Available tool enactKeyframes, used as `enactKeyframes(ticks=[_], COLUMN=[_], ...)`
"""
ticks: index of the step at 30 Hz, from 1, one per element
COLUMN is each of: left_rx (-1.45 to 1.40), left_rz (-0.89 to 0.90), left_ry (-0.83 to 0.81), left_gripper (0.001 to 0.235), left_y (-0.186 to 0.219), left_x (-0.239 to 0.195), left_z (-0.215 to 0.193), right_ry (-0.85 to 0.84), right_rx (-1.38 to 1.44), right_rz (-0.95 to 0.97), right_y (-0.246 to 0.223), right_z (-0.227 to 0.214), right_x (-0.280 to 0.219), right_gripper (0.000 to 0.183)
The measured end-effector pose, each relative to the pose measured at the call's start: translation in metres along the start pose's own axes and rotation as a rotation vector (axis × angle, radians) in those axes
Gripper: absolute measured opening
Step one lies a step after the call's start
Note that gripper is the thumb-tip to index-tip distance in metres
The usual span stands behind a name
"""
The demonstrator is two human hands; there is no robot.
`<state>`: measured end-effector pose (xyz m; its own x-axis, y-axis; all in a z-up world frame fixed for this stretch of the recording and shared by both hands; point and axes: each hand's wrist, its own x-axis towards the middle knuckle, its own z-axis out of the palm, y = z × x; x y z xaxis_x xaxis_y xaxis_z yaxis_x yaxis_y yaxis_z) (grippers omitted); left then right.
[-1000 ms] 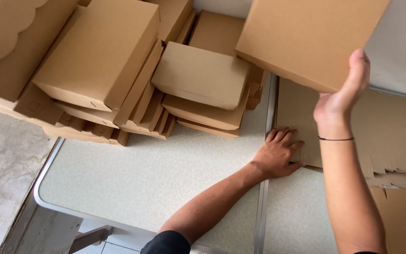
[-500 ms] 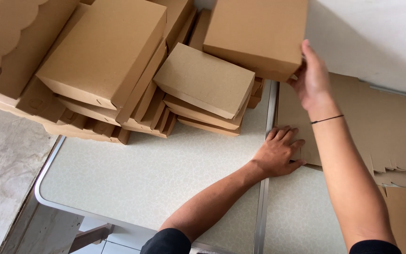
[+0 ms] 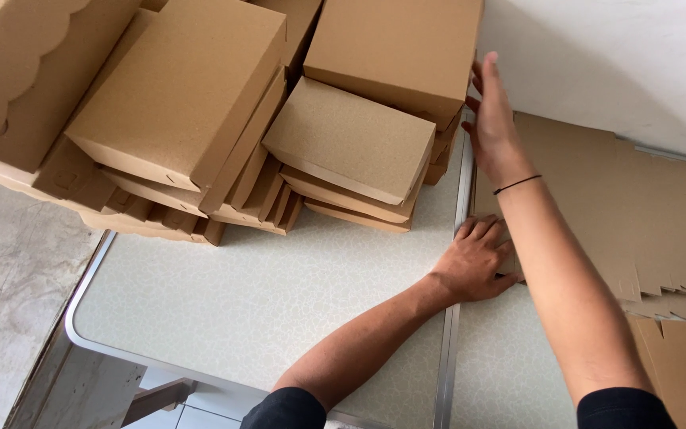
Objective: The person assembles a flat cardboard box by folding and interlocking its tabs and flaps. They work on a table with stacks of finished boxes and flat sheets nearby, completing one box and then starting another.
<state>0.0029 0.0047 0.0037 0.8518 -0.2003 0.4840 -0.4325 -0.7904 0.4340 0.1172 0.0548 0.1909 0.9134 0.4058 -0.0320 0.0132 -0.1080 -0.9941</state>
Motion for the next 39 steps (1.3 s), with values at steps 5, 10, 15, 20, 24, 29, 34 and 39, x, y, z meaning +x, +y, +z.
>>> enactKeyframes(ticks=[5,10,15,20,24,29,34,39], left_rx=[0.071,0.101,0.108,0.098,0.099,-0.06,-0.165,-0.351], left_rz=[-0.006,-0.029,-0.027,-0.027,-0.025,-0.071,-0.142,-0.171], left_ry=[0.041,0.116,0.12,0.173,0.181,-0.06,-0.103,-0.119], left_gripper=[0.047,0.044,0.046,0.048,0.05,0.049,0.044,0.017], left_y=[-0.002,-0.005,-0.005,-0.004,-0.005,-0.003,0.003,0.012], left_x=[-0.003,-0.002,-0.002,0.0,-0.001,-0.001,-0.004,0.005], left_z=[0.028,0.035,0.035,0.036,0.038,0.01,-0.003,-0.036], right_ry=[0.073,0.011,-0.121,-0.102,0.297,0.112,-0.346,-0.258], right_rx=[0.206,0.409,0.301,0.271,0.172,-0.386,-1.112,-1.201], right_rz=[0.297,0.303,0.238,0.258,0.18,-1.065,-1.165,-1.25], right_y=[0.034,0.015,0.018,0.023,0.1,0.019,-0.003,-0.004], right_z=[0.008,0.032,0.026,0.023,-0.026,0.002,0.031,0.025], right_x=[-0.001,-0.016,-0.014,-0.007,0.056,-0.052,-0.095,-0.094], right_gripper=[0.12,0.109,0.106,0.112,0.102,0.061,0.094,0.049])
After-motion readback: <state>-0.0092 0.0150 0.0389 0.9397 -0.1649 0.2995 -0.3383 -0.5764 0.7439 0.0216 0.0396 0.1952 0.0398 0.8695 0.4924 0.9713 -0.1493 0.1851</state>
